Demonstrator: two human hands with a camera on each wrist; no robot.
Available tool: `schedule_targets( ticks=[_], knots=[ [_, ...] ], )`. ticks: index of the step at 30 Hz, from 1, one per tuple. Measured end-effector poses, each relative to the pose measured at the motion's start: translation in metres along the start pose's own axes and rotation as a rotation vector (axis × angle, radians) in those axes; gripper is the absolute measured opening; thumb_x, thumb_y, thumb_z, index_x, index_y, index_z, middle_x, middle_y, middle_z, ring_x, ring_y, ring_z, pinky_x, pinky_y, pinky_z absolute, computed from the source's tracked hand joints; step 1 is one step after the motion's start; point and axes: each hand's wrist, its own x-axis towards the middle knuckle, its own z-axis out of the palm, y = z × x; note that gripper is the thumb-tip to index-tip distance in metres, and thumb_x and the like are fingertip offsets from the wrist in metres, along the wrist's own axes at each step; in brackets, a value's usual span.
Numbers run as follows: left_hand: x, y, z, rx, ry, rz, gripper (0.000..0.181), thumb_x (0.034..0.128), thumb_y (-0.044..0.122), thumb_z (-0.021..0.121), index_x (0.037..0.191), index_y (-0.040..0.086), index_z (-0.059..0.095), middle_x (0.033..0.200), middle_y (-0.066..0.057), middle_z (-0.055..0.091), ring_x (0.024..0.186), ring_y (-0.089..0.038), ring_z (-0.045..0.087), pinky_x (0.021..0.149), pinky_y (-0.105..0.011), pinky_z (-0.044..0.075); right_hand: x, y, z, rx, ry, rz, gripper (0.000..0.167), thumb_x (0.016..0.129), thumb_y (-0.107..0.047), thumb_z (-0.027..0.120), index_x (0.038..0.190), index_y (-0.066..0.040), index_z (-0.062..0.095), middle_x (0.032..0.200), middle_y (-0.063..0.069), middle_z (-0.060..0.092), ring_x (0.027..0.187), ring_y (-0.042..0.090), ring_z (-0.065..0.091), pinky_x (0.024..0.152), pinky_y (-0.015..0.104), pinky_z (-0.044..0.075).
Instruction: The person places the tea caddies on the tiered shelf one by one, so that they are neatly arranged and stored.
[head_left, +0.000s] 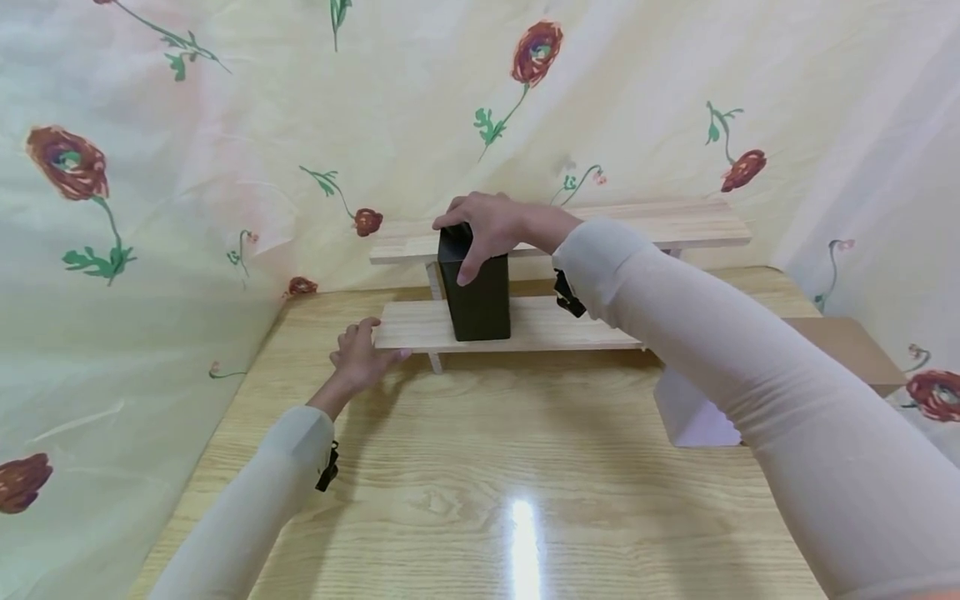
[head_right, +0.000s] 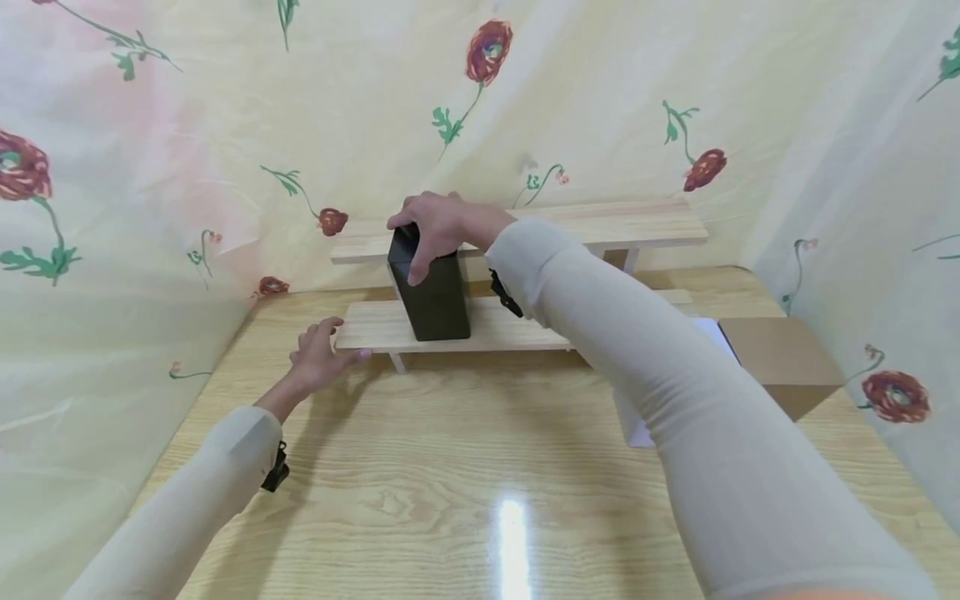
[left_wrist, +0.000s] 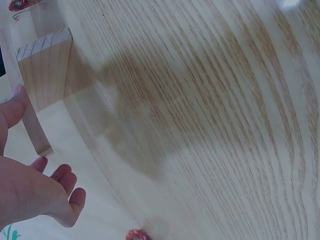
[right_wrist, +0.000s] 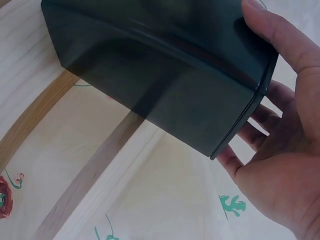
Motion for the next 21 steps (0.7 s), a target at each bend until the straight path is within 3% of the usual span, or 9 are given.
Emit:
schedule_targets(
  ticks=[4,11,21],
  knots=[
    [0.000,-0.001,-0.001,-0.002,-0.003,0.005,0.080,0.0870,0.039,0.070,0.145,0.002,0.030,0.142,-0.026,0.033,0.129,-0.042,0.026,0.100,-0.061,0.015,0.002,-0.001,0.000,0.001,-0.008,0.003,0.092,0.073,-0.040,0.081,0.150,-0.023,0.035,0.152,0.006,0.028,0.134,0.025,0.028,0.104,0.047,0.026],
    [-0.002,0.001,-0.002,0.000,-0.014,0.004,0.079,0.0878,0.038,0.070,0.146,0.003,0.029,0.143,-0.026,0.032,0.130,-0.042,0.025,0.100,-0.062,0.015,0.001,-0.003,0.000,0.000,-0.047,0.024,0.093,0.075,-0.040,0.079,0.152,-0.023,0.030,0.155,0.007,0.023,0.139,0.027,0.021,0.108,0.053,0.016],
    [-0.002,0.001,-0.003,0.002,-0.017,-0.001,0.081,0.0870,0.040,0.070,0.146,0.003,0.028,0.144,-0.025,0.032,0.130,-0.043,0.025,0.100,-0.062,0.015,-0.002,-0.012,-0.002,-0.043,-0.085,0.026,0.097,0.078,-0.042,0.078,0.154,-0.021,0.021,0.155,0.011,0.020,0.136,0.030,0.022,0.108,0.054,0.016]
  ],
)
